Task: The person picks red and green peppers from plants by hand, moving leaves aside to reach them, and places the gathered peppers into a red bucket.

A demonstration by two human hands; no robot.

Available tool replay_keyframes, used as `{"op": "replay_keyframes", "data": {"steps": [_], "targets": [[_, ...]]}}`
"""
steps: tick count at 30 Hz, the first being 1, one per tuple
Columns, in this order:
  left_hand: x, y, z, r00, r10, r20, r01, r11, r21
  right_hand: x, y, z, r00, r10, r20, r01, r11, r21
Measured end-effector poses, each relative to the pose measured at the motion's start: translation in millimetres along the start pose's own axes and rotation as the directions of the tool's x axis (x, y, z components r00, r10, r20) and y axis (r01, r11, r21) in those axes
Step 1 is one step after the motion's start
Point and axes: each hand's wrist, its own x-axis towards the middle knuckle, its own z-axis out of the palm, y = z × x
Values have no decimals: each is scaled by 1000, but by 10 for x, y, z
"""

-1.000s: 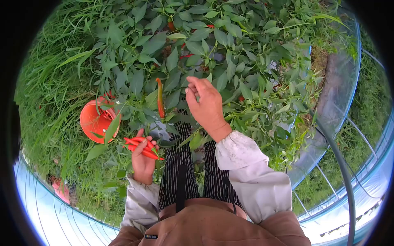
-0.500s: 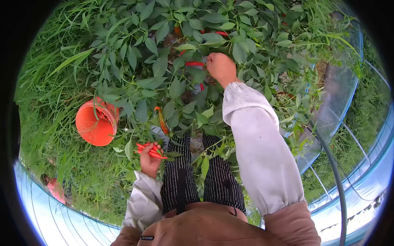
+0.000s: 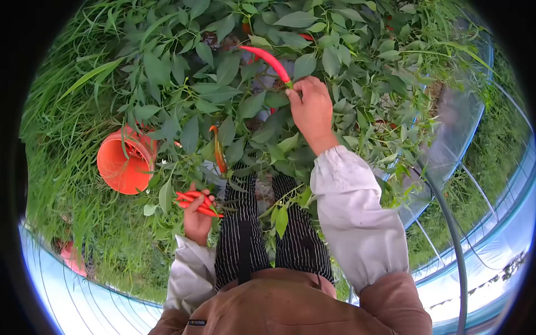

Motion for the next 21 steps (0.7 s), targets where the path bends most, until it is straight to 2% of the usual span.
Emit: {"op": "replay_keyframes", "data": {"steps": [1,2,3,5,7,8,9,11,12,13,14,15,16,17,18,19,21], "targets": [[-36,0,18,998,43,36,-45,996,80,-157,-191,-144,998,-43,-36,45,996,83],[-88,33,73,988,33,150,-47,995,90,-356,-429,-261,994,-77,-74,89,983,164],[-139,34,108,989,27,148,-41,994,96,-579,-659,-343,992,-120,-50,128,967,221],[-222,14,202,961,59,269,-74,996,49,-1027,-1026,-393,971,-193,138,134,925,355],[-309,19,409,944,77,320,-96,994,44,-1453,-1283,-306,890,-336,309,244,922,300],[-339,28,476,925,99,366,-118,992,31,-1617,-1382,-260,807,-376,454,302,925,229],[-358,38,490,925,94,367,-117,992,40,-1782,-1453,-160,797,-401,452,315,914,255],[-373,60,509,945,79,316,-139,975,173,-1882,-1572,-93,730,-467,500,379,884,273],[-363,69,530,983,71,171,-123,940,317,-1827,-1556,-100,736,-463,494,373,886,274],[-321,80,516,983,69,171,-122,937,327,-1744,-1502,-103,767,-466,441,254,852,458],[-265,93,470,989,105,102,-129,954,270,-1558,-1473,-169,799,-455,392,132,770,625],[-213,101,401,990,138,31,-141,968,209,-1269,-1408,-287,912,-302,278,83,799,595],[-139,125,265,994,99,53,-108,973,206,-1000,-1228,-344,981,-162,107,77,831,551],[-82,136,164,994,94,56,-103,973,207,-779,-993,-339,1000,24,15,-28,858,513],[-30,135,85,994,109,19,-110,967,229,-610,-736,-246,975,219,17,-197,836,512],[31,133,23,992,126,-14,-119,961,250,-571,-403,-73,972,231,35,-228,901,369],[83,139,-19,990,137,-37,-122,956,265,-750,-93,191,897,297,328,-367,913,178]]}}
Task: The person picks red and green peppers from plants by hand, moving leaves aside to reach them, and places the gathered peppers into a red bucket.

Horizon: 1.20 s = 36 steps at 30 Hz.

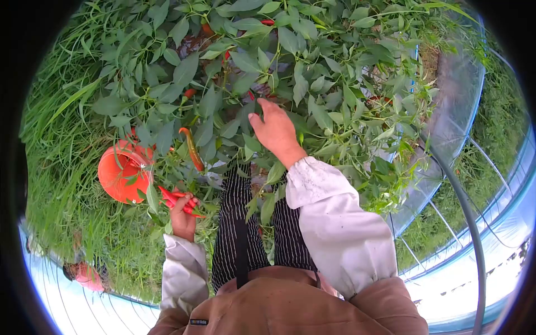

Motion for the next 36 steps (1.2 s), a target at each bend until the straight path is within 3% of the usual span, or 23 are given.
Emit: {"op": "replay_keyframes", "data": {"steps": [3,4,6,7,9,10,12,13,14,16,17,18,19,20,21,22,24,25,26,29,33,36], "targets": [[-168,43,113,985,160,-64,-142,964,223,-437,40,326,924,-230,305,244,970,-7],[-341,42,207,985,160,-65,-141,963,229,-534,41,502,922,-209,326,223,975,-7],[-714,68,466,918,378,120,-359,663,657,-635,-50,712,946,-169,278,151,985,83],[-889,130,675,919,374,126,-359,658,661,-624,-64,818,948,-163,273,145,986,86],[-1209,212,1021,910,252,329,-413,601,684,-653,-70,984,955,-153,255,128,985,111],[-1185,165,1129,912,249,327,-410,597,689,-669,-72,976,955,-150,257,124,985,117],[-844,119,1478,857,125,500,-471,586,659,-645,-89,929,953,-147,265,87,970,228],[-582,98,1681,816,148,558,-528,583,618,-637,140,1129,949,-234,210,186,957,222],[-287,72,1876,771,169,614,-581,580,570,-601,161,1094,950,-233,205,187,957,222],[231,-61,1995,816,166,554,-513,650,561,-573,236,966,860,-140,491,-30,946,323],[367,10,2066,893,-10,450,-285,761,583,-529,334,985,819,-88,567,-51,973,224],[455,95,2081,917,-205,342,-32,816,577,-455,337,856,780,-27,626,-341,820,460],[555,102,2031,918,-213,334,-5,837,547,-453,321,828,834,66,547,-495,526,692],[577,140,2015,921,-206,331,-11,836,549,-420,342,840,851,184,492,-519,151,841],[576,174,1986,933,-202,298,8,840,543,-354,415,852,799,280,532,-526,-103,844],[558,196,1958,944,-204,260,33,841,540,-332,444,899,796,279,537,-527,-114,842],[533,191,1965,947,-206,246,53,855,515,-275,413,914,707,495,505,-539,-86,838],[558,179,1963,945,-207,255,43,847,530,-219,447,1050,695,532,483,-445,-210,871],[567,160,1967,942,-208,262,35,839,543,-148,449,1112,696,530,485,-446,-210,870],[559,78,1970,953,-162,255,14,867,499,10,372,1153,428,808,406,-185,-362,914],[591,35,1905,942,-122,312,-15,915,402,26,328,1002,404,830,386,-158,-352,922],[602,34,1879,934,-120,337,-17,926,376,-138,368,861,459,818,345,-296,-225,928]]}}
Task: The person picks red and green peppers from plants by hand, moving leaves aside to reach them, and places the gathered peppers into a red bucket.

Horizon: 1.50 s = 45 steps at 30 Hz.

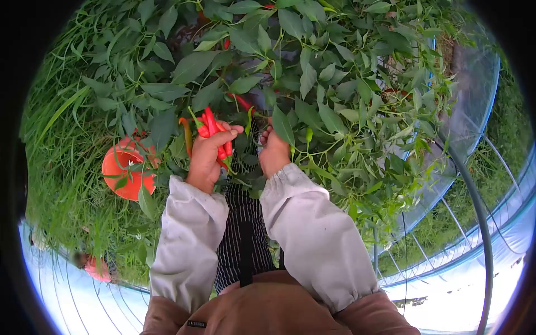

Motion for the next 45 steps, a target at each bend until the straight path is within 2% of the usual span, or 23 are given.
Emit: {"op": "replay_keyframes", "data": {"steps": [2,4,6,8,10,15,19,22,27,28,29,31,32,34,35,37,38,40,41,42,43,44,45], "targets": [[-3,17,-20,1000,-5,-14,5,1000,-20,-1,12,-186,990,-141,-20,134,971,-198],[-3,2,-19,1000,-10,-16,9,999,-38,-9,-34,-269,999,-47,27,52,970,-235],[6,-15,-34,998,-6,-60,5,1000,-27,-10,-9,-219,964,167,208,-114,963,-245],[34,12,-48,998,-2,-70,2,1000,-8,51,23,-79,961,122,249,-67,973,-221],[6,2,-62,997,-47,-59,47,999,2,171,99,35,985,107,137,-109,994,5],[27,-44,-52,998,6,-55,-8,999,-45,297,214,206,983,163,85,-179,952,248],[24,-33,-56,998,5,-65,-7,1000,-29,296,204,142,993,121,8,-118,947,300],[-9,-25,-51,998,-10,-62,10,1000,-5,258,115,40,1000,1,-12,1,989,149],[2,-3,-52,1000,17,-8,-17,999,-39,-163,-267,-206,948,57,314,-62,998,5],[-5,33,-43,1000,-21,-20,21,1000,-16,-274,-292,-246,949,59,309,-62,998,1],[-9,84,-26,998,-58,-32,58,998,5,-375,-314,-280,930,-52,365,64,998,-20],[-17,192,-9,992,-126,-30,127,991,46,-574,-352,-333,837,-197,510,269,960,-71],[-20,210,-4,981,-193,-34,195,976,93,-712,-352,-324,839,-199,506,272,959,-74],[-29,201,1,983,-182,-8,182,976,123,-993,-348,-266,713,-276,645,565,770,-296],[-38,203,-5,986,-168,15,163,974,155,-1074,-377,-272,532,-371,761,807,495,-322],[-87,176,-2,988,-137,69,133,989,61,-1151,-477,-237,103,-332,938,987,-80,-137],[-102,150,-2,987,-105,125,110,993,-34,-1158,-487,-218,104,-332,938,987,-79,-138],[-56,112,-115,976,-120,179,114,992,44,-1149,-512,-172,-100,-68,993,978,-189,85],[-32,94,-172,965,-153,213,152,988,22,-1094,-537,-147,-116,-53,992,989,-98,111],[-33,118,-177,952,-185,245,190,982,1,-1036,-585,-113,-116,-52,992,989,-99,110],[-42,138,-168,952,-184,245,190,982,-1,-964,-650,-72,169,-167,971,981,118,-151],[-76,228,-102,955,-152,254,165,986,-31,-865,-727,-7,453,-211,866,862,350,-366],[-99,272,-73,958,-119,262,140,988,-63,-681,-818,95,584,-260,769,789,404,-463]]}}
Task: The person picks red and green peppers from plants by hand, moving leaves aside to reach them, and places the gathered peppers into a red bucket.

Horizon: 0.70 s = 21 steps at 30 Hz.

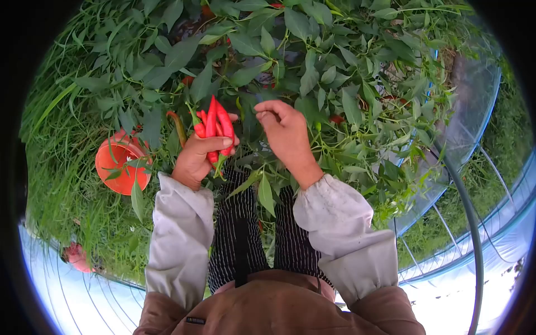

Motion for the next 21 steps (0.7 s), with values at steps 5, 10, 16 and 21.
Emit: {"op": "replay_keyframes", "data": {"steps": [5,10,16,21], "targets": [[-7,-54,-127,998,-42,42,42,999,10,1038,510,-105,989,137,-58,-113,439,-891],[-37,-76,-217,996,-62,68,61,998,18,1528,1399,-120,988,-150,33,137,761,-634],[-68,-64,-251,998,3,64,-1,999,-34,1668,1947,-558,914,364,-179,-384,919,-91],[-77,-46,-208,996,14,90,-9,999,-47,906,528,-397,806,539,-246,-514,842,162]]}}
